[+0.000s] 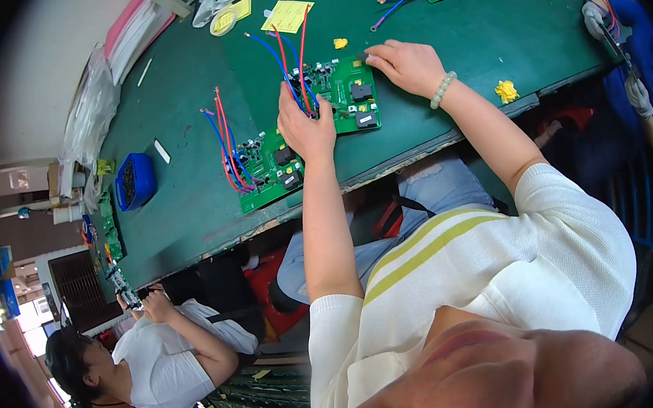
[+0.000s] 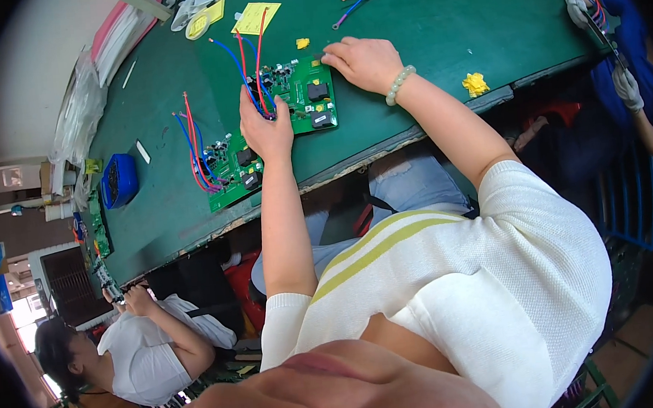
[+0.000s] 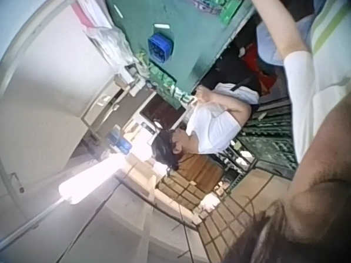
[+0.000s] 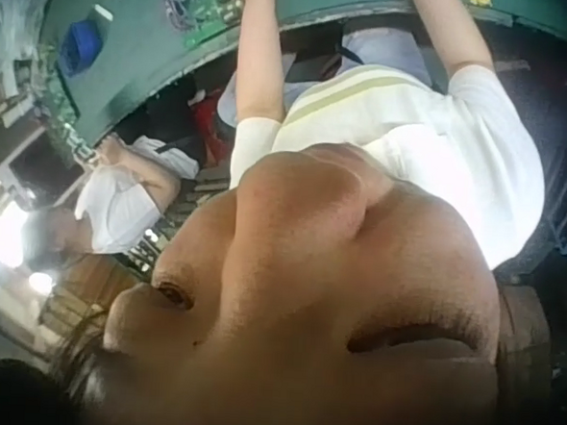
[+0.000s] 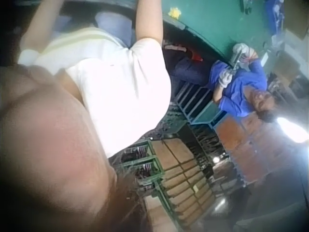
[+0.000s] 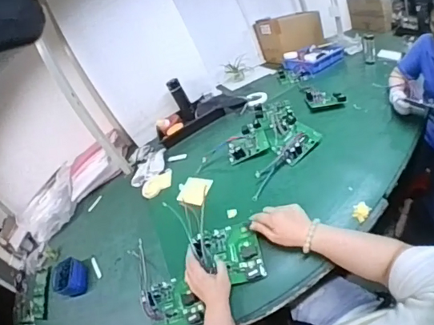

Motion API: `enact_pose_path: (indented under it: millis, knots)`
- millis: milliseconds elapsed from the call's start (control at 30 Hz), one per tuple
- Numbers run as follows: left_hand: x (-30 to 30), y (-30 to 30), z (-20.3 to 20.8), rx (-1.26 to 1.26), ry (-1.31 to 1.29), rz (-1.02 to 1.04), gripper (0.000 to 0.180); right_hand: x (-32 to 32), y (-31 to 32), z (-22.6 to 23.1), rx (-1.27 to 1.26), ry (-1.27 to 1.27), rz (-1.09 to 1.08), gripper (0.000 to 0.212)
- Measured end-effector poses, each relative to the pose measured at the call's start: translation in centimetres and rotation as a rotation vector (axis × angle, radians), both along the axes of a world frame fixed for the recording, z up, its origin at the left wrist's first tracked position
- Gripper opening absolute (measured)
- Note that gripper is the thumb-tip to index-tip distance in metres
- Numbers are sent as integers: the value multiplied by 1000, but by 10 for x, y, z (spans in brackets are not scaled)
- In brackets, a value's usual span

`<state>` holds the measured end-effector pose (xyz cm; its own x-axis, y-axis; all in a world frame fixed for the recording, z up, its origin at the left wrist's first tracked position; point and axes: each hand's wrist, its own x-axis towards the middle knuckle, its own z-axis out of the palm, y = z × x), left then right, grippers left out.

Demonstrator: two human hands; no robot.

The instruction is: The person assembles electronic components onto circuit boards by hand at a factory workstation, taking components from a plastic bin and a storage rack and using a blue tool.

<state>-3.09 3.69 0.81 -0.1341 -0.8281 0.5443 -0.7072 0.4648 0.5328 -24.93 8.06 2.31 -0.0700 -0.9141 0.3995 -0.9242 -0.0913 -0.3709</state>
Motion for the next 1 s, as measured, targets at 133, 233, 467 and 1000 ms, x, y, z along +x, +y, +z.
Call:
enact_pose_path:
  millis: [133,233,467,1000]
  knots:
    - [0,-3,-9,-26,-32,16,60,7,21,2,32,28,-24,34]
    - [-1,-3,-13,-68,-6,3,57,9,24,8,67,69,-43,34]
    - [1,-1,-8,-32,-4,16,57,13,20,22,123,147,-37,34]
    - [4,-6,-15,-102,11,-35,58,-7,-12,1,44,-338,30,24]
